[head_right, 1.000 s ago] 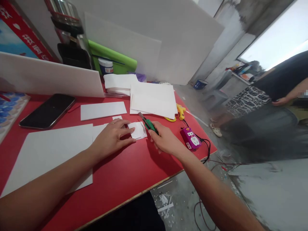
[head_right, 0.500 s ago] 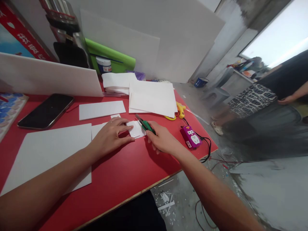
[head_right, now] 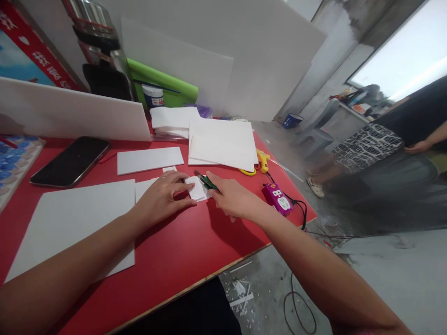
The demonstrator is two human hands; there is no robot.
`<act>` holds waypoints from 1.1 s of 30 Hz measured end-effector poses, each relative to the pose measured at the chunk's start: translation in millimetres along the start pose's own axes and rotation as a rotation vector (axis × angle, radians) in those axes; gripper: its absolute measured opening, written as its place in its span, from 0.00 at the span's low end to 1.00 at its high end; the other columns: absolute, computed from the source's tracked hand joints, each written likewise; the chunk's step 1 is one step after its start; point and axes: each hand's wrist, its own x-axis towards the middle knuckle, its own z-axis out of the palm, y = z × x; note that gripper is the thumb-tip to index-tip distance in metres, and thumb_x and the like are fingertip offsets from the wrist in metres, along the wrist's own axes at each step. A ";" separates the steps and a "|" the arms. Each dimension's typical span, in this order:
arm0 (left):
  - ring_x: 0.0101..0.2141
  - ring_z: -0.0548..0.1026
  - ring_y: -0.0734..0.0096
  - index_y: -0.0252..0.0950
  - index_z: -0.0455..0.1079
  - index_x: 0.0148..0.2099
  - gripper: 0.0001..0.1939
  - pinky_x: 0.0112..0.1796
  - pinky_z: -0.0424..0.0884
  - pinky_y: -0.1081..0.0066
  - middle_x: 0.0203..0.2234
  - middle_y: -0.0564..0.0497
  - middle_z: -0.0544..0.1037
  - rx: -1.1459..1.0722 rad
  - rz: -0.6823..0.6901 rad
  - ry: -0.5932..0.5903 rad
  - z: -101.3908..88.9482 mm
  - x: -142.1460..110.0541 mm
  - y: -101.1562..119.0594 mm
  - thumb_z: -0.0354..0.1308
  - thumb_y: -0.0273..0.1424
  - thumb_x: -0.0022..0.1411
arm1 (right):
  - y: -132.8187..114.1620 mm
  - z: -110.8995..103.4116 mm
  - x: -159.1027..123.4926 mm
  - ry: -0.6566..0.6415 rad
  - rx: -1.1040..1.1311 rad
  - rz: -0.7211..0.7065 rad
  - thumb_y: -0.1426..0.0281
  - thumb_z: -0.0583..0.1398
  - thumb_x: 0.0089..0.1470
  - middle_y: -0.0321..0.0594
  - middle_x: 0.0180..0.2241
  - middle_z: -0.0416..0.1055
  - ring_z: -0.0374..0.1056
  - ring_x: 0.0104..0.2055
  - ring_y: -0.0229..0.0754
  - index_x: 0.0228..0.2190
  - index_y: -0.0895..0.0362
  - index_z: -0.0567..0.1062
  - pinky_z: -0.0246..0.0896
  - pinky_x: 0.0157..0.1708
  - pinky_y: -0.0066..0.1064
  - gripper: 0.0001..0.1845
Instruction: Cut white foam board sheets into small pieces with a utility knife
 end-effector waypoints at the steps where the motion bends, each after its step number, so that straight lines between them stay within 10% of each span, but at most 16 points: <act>1: 0.49 0.73 0.49 0.37 0.80 0.42 0.13 0.52 0.71 0.48 0.49 0.40 0.77 -0.005 0.000 0.000 -0.1 -0.1 0.0 0.66 0.42 0.65 | 0.2 0.0 -0.6 -0.002 0.008 -0.008 0.69 0.58 0.66 0.33 0.25 0.72 0.63 0.12 0.34 0.72 0.45 0.57 0.61 0.12 0.27 0.36; 21: 0.49 0.72 0.49 0.34 0.80 0.44 0.14 0.51 0.70 0.51 0.48 0.38 0.76 -0.003 0.003 -0.030 0.1 -0.4 0.1 0.63 0.41 0.67 | -16.1 -7.8 -16.6 -0.052 -0.251 -0.059 0.71 0.54 0.65 0.32 0.22 0.69 0.60 0.11 0.35 0.64 0.51 0.67 0.54 0.14 0.27 0.27; 33: 0.48 0.71 0.50 0.34 0.80 0.43 0.19 0.50 0.69 0.53 0.47 0.39 0.75 -0.021 0.000 -0.040 0.7 -0.7 -1.2 0.61 0.46 0.68 | 1.5 12.0 -91.4 -0.051 -0.462 0.043 0.71 0.50 0.68 0.31 0.19 0.65 0.56 0.15 0.35 0.72 0.54 0.56 0.47 0.22 0.29 0.33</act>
